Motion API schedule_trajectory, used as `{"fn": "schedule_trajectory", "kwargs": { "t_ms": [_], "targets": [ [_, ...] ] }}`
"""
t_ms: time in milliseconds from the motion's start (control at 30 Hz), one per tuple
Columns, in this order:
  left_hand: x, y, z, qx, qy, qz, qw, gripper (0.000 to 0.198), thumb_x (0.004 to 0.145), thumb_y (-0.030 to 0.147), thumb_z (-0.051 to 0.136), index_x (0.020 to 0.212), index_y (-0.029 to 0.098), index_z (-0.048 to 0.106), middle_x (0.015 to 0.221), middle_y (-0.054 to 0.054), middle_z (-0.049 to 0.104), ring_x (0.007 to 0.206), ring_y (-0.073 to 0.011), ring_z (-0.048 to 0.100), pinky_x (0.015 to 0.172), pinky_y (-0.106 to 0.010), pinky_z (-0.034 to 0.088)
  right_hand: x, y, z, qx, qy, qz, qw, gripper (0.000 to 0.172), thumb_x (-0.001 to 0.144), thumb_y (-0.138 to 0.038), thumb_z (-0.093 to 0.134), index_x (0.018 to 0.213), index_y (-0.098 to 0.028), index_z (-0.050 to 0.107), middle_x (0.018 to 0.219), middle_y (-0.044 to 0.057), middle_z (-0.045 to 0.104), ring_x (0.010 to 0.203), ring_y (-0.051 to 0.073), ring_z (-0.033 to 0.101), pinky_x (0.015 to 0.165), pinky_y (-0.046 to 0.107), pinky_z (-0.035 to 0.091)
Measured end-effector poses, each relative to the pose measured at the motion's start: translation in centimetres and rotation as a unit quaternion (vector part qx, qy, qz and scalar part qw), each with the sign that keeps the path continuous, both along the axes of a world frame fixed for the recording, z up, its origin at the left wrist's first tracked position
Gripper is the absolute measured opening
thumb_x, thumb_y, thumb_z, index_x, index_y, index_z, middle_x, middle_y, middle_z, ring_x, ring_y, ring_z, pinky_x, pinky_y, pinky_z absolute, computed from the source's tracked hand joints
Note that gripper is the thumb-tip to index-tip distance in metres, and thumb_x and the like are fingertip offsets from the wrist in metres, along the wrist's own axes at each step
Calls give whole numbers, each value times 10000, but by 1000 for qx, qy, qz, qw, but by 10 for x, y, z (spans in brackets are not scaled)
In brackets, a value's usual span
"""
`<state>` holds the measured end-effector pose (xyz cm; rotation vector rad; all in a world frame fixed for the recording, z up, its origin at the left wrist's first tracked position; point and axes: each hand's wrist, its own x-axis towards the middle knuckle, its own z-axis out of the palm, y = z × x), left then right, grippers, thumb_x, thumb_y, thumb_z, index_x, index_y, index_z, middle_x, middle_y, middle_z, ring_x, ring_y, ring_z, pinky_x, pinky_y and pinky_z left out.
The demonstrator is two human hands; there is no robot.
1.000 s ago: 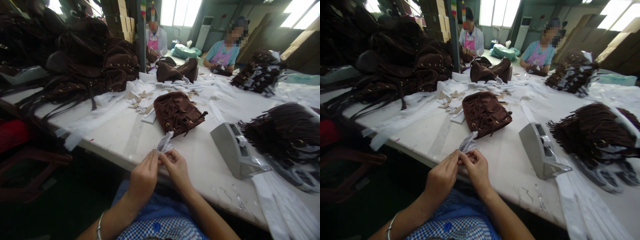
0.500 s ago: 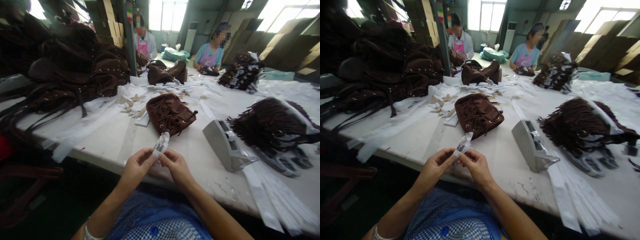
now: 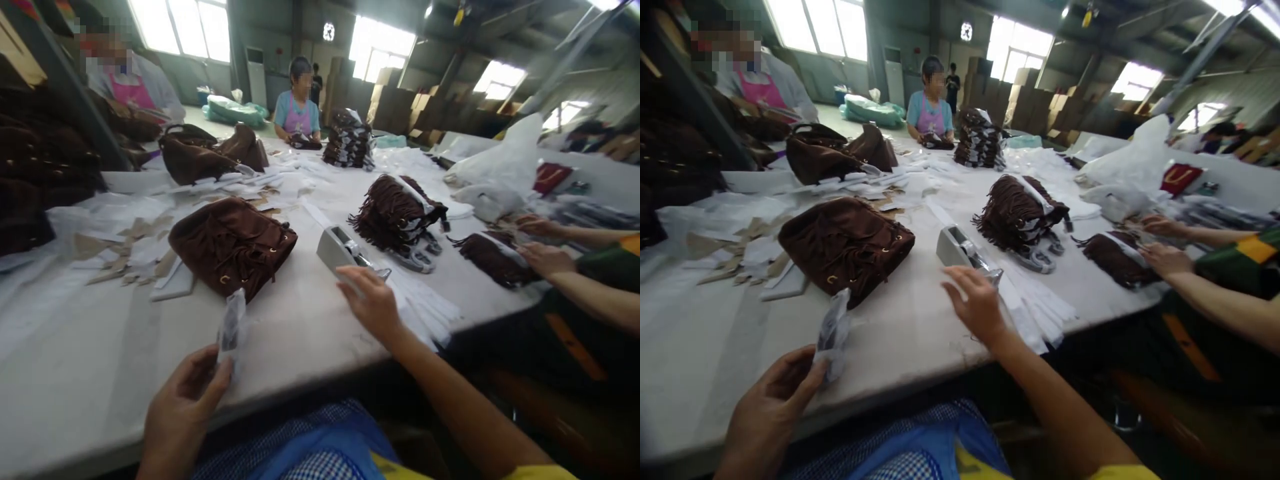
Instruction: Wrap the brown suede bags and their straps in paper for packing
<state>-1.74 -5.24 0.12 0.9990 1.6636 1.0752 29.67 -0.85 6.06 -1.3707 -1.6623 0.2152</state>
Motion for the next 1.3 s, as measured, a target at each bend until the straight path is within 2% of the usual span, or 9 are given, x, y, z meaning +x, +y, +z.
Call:
{"fn": "schedule_trajectory", "kwargs": {
  "t_ms": [100,267,433,667,800,933,1133,1200,1300],
  "targets": [
    [-2,-1,-5,2,16,0,1000,498,660,519,774,1047,221,676,1050,-45,743,1073,-282,673,967,-379,534,74,15,5,-15,-44,-146,988,358,862,-476,638,1084,-215,742,1366,118,575,1284,306,504,1141,474,318],
    [0,-1,-3,-2,37,8,999,503,644,529,768,1035,224,681,1046,-46,748,1076,-301,674,987,-408,527,112,30,0,-213,109,-66,969,460,788,-628,653,821,-191,792,1362,136,591,1287,325,515,1127,485,311],
    [0,-1,-1,-16,35,-6,999,554,640,548,762,1066,206,669,1098,-75,737,1126,-319,651,1007,-418,511,100,24,14,-221,308,-32,925,411,627,-577,823,697,-175,773,1325,145,621,1232,352,558,1011,458,448],
    [2,-1,3,-33,41,4,999,526,616,549,757,1024,229,672,1077,-52,739,1138,-324,642,1031,-437,495,102,-13,35,-212,299,-109,924,333,669,-488,829,824,-196,791,1164,116,708,1099,277,625,841,344,502],
    [6,-1,11,-38,47,14,998,508,609,550,748,1009,245,681,1059,-36,741,1124,-317,647,1035,-442,492,104,-30,15,-279,343,-122,889,390,650,-471,851,885,-167,787,997,117,745,819,185,681,702,280,528],
    [5,0,16,-52,33,27,998,546,559,556,770,990,230,684,1026,-46,746,1074,-325,666,991,-450,524,99,-29,-14,-271,416,-130,858,367,636,-409,880,877,-151,775,884,87,748,675,111,654,576,190,522],
    [0,2,-6,-16,-8,37,999,562,595,531,807,1053,229,684,1049,-45,738,1074,-295,665,1004,-438,509,72,-29,-42,-231,556,-148,785,335,552,-314,933,775,-158,737,759,24,724,578,61,611,519,131,525],
    [0,2,-15,8,-36,39,999,542,619,499,821,1067,228,680,1051,-43,736,1067,-268,667,995,-402,512,48,-38,-43,-253,548,-112,790,320,599,-360,910,795,-174,740,776,15,723,567,52,599,521,133,521],
    [3,0,-20,56,-69,18,996,497,665,461,818,1063,203,672,1034,-54,734,1029,-236,672,940,-345,532,-1,-50,-32,-287,442,19,850,243,744,-395,816,804,-170,748,757,25,721,582,67,603,563,160,518]
  ]
}}
